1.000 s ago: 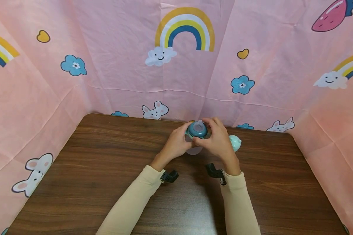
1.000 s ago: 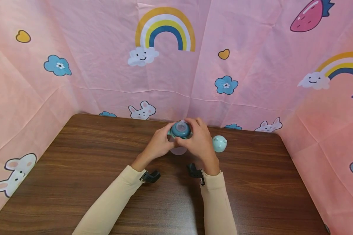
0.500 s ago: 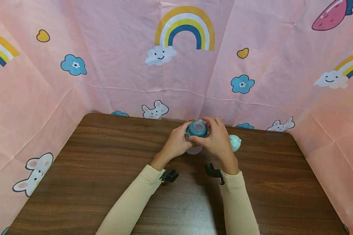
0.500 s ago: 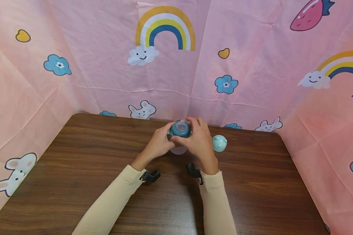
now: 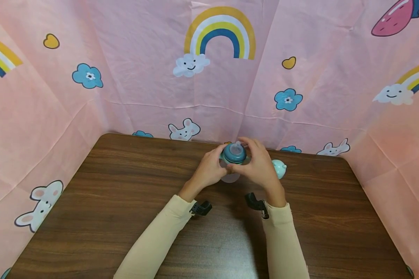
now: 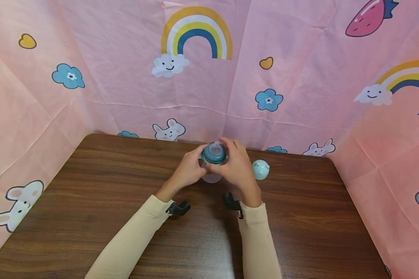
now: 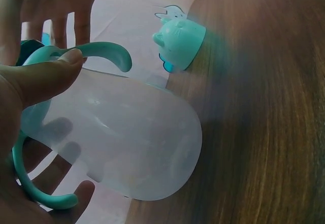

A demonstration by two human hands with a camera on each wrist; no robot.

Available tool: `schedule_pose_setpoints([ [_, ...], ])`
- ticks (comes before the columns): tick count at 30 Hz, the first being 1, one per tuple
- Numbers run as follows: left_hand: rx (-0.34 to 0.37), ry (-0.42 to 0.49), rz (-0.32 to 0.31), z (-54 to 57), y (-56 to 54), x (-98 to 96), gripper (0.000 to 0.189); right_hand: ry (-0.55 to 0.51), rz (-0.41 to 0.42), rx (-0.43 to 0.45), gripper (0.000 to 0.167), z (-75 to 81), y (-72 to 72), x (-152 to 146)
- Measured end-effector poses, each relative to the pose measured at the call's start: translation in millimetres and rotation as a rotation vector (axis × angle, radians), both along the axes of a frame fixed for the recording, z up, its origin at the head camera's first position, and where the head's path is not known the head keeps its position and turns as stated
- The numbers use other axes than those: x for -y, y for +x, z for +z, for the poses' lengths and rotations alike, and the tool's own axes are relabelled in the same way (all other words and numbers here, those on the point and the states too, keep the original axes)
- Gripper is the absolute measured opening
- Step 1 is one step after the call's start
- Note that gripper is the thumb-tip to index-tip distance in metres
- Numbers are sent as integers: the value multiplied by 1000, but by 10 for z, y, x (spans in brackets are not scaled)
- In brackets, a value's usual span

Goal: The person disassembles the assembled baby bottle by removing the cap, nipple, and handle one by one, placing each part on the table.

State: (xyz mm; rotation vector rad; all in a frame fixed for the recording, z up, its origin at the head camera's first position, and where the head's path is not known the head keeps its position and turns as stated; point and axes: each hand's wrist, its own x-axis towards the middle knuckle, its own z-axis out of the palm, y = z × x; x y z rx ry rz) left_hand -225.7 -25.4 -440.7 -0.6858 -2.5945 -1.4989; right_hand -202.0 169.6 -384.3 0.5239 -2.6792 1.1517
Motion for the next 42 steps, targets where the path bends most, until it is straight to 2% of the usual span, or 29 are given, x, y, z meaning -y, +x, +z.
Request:
schedule_pose_setpoints([
  [3, 8, 3, 2, 3, 3, 5, 75, 48, -79, 6, 91, -14, 6, 58],
  [5, 6, 0, 2, 9, 9, 8, 74, 65, -104, 8, 90, -16, 11, 83],
  [7, 4, 1, 2, 12, 12, 6, 76, 65, -93, 3, 86, -19, 9, 78],
  [11, -1, -2, 0, 15, 9, 2, 78, 11, -10, -9, 78, -20, 0, 29],
  [15, -3, -7, -1, 17, 2, 3, 77, -12, 22, -9, 83, -23, -8, 14],
  [20, 9, -6, 4, 14, 2, 15, 75, 56, -68, -1, 92, -34, -6, 74],
  [25, 16, -18, 6, 8, -2, 16, 76, 67, -104, -3, 87, -30, 14, 104],
  [36, -30, -13, -2, -4, -5, 7, 79, 22, -52, -26, 73, -13, 28, 75],
  [42, -38, -13, -3, -8, -11, 5, 80, -7, 12, -48, 73, -23, 6, 50],
])
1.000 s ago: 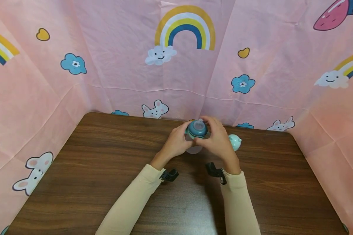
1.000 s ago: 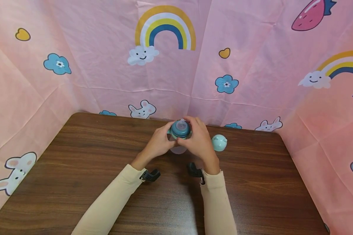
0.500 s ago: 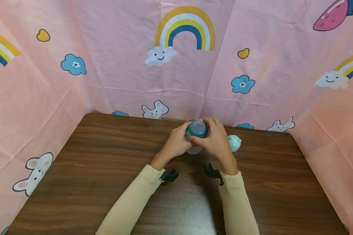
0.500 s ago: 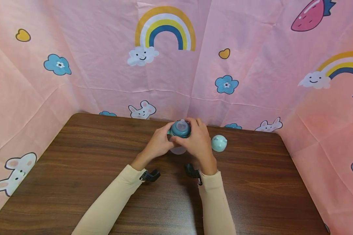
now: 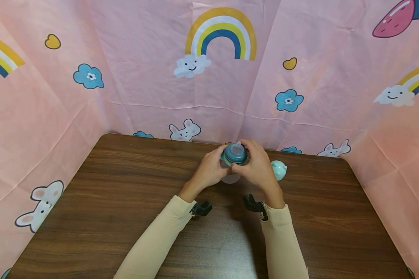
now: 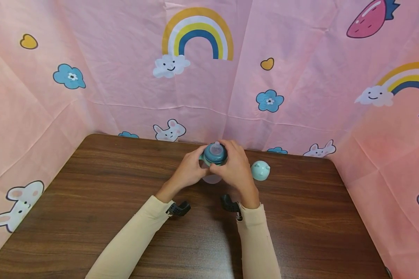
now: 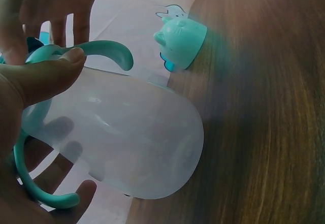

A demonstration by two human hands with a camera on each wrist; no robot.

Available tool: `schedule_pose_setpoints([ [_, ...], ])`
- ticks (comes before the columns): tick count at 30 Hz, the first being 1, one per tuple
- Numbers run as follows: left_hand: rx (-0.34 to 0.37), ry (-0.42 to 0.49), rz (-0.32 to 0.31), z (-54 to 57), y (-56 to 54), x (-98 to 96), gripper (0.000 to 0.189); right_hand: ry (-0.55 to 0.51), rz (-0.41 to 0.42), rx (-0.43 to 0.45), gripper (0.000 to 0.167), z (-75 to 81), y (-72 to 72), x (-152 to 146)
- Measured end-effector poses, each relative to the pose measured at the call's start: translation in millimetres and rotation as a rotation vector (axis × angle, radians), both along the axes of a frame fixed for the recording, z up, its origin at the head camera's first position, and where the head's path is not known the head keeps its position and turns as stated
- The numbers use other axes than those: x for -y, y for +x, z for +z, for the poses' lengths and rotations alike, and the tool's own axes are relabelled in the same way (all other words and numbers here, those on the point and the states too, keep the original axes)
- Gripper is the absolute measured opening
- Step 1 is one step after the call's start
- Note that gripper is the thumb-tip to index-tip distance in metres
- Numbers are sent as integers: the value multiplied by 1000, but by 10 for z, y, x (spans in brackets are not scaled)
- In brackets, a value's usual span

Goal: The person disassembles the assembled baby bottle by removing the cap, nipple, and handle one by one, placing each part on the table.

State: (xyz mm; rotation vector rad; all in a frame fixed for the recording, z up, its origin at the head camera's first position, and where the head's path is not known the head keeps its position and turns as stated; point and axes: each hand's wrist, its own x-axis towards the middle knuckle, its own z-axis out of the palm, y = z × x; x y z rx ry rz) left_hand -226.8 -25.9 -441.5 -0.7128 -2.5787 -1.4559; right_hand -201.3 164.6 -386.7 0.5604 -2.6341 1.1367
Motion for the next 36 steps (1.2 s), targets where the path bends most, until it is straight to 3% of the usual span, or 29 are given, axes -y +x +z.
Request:
schedule_pose_setpoints([
  [4, 12, 2, -1, -1, 3, 2, 78, -14, 21, 8, 82, 4, -1, -9],
  [10, 26, 8, 6, 2, 9, 12, 72, 45, -110, 44, 94, -23, 4, 38],
  [14, 29, 8, 4, 15, 17, 13, 72, 79, -152, 35, 90, -34, 16, 65],
  [25, 3, 12, -8, 13, 15, 13, 71, 32, -114, -1, 76, 3, 28, 56],
  [36, -8, -9, -4, 12, 14, 6, 77, -35, -101, -58, 74, 23, 27, 65],
])
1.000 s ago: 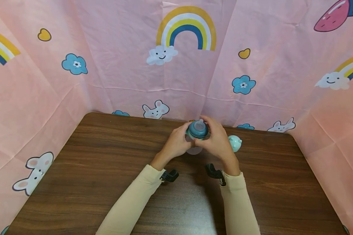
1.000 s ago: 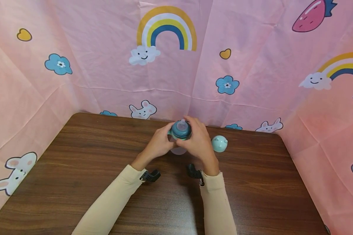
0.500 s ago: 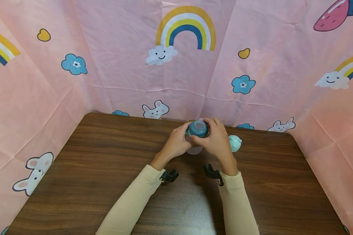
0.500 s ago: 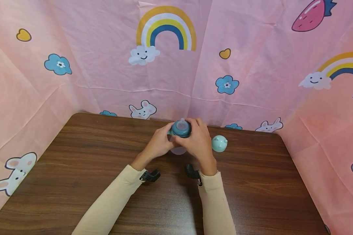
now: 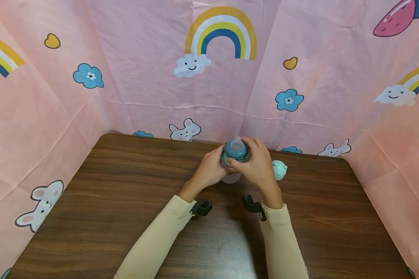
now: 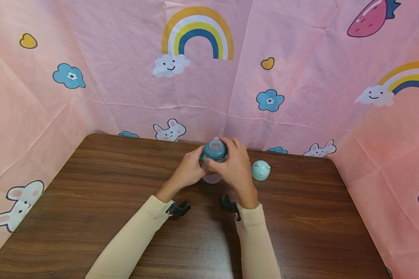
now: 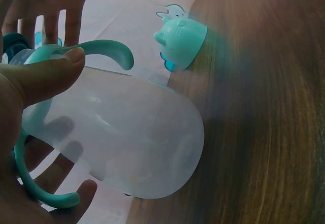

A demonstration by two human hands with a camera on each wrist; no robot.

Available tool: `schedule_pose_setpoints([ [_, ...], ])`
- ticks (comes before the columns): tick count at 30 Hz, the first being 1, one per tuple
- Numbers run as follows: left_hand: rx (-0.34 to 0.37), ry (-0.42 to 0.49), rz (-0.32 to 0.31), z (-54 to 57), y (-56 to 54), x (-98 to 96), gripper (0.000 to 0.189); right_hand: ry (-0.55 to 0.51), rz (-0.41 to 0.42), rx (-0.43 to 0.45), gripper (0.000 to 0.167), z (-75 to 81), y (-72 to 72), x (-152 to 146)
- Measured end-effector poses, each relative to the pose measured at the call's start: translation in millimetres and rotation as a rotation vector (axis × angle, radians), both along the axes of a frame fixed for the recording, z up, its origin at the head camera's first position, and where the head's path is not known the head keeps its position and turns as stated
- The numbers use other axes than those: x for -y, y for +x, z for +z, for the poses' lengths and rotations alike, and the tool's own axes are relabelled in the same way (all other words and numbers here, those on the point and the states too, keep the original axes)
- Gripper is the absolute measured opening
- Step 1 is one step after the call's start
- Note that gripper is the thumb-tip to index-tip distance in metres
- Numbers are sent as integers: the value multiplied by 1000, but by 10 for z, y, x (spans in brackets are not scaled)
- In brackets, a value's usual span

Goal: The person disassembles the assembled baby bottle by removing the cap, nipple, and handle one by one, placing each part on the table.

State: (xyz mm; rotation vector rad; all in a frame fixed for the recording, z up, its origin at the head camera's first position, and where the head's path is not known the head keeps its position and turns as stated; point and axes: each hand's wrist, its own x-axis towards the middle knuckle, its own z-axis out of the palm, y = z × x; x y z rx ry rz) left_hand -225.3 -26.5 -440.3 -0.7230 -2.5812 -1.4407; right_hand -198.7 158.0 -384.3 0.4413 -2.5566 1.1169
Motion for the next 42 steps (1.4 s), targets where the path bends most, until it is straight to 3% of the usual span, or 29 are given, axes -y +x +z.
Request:
schedule_pose_setpoints([
  [20, 21, 2, 7, 25, 11, -19, 87, -103, -52, -78, 73, 96, 1, -267],
  [35, 21, 32, -1, 17, 12, -11, 83, -91, -162, 84, 66, -51, -83, -586],
  [42, 33, 35, -5, 26, 9, 4, 83, -106, -191, 224, 68, -216, -144, -626],
])
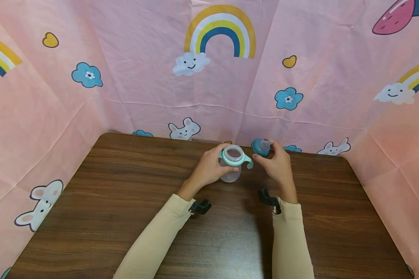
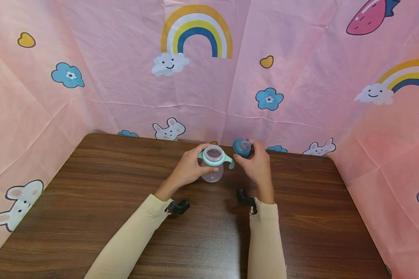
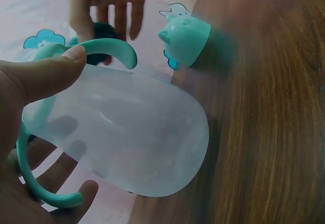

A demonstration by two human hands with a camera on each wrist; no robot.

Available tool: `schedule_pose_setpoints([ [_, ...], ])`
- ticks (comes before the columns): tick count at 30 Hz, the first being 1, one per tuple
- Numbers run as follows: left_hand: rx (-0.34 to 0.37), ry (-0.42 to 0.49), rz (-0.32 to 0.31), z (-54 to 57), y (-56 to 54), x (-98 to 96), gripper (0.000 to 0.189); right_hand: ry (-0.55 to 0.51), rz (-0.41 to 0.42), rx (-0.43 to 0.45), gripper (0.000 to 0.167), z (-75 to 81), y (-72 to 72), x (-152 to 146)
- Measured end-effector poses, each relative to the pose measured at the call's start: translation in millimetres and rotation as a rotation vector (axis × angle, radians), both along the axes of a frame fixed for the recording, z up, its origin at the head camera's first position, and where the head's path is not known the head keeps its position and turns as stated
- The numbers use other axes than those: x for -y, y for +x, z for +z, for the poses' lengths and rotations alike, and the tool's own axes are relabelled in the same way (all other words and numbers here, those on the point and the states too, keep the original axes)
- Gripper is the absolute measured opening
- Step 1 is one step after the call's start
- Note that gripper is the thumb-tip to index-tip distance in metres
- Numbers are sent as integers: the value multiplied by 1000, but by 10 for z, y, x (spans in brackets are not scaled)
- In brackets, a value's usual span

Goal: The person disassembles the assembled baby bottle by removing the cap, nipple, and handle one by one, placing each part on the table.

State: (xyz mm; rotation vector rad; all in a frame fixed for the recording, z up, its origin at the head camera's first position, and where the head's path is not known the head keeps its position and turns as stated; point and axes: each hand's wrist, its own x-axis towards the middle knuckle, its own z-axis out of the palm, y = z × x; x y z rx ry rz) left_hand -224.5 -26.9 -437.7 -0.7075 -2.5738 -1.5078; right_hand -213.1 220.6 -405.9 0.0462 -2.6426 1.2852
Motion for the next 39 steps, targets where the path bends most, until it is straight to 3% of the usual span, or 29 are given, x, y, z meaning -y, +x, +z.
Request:
schedule_pose_setpoints([
  [8, -1, -12, -10, 5, -5, 15, 84, -23, -17, 110, 62, -212, -86, -11],
  [14, 1, -17, -14, 11, -1, 16, 85, 17, -20, 142, 60, -312, -115, -26],
  [28, 10, -3, -16, 17, 13, 30, 84, 207, 60, 56, 63, -416, -179, -48],
  [39, 13, -4, -15, 10, 5, 30, 81, 292, 123, 105, 63, -473, -188, 51],
])
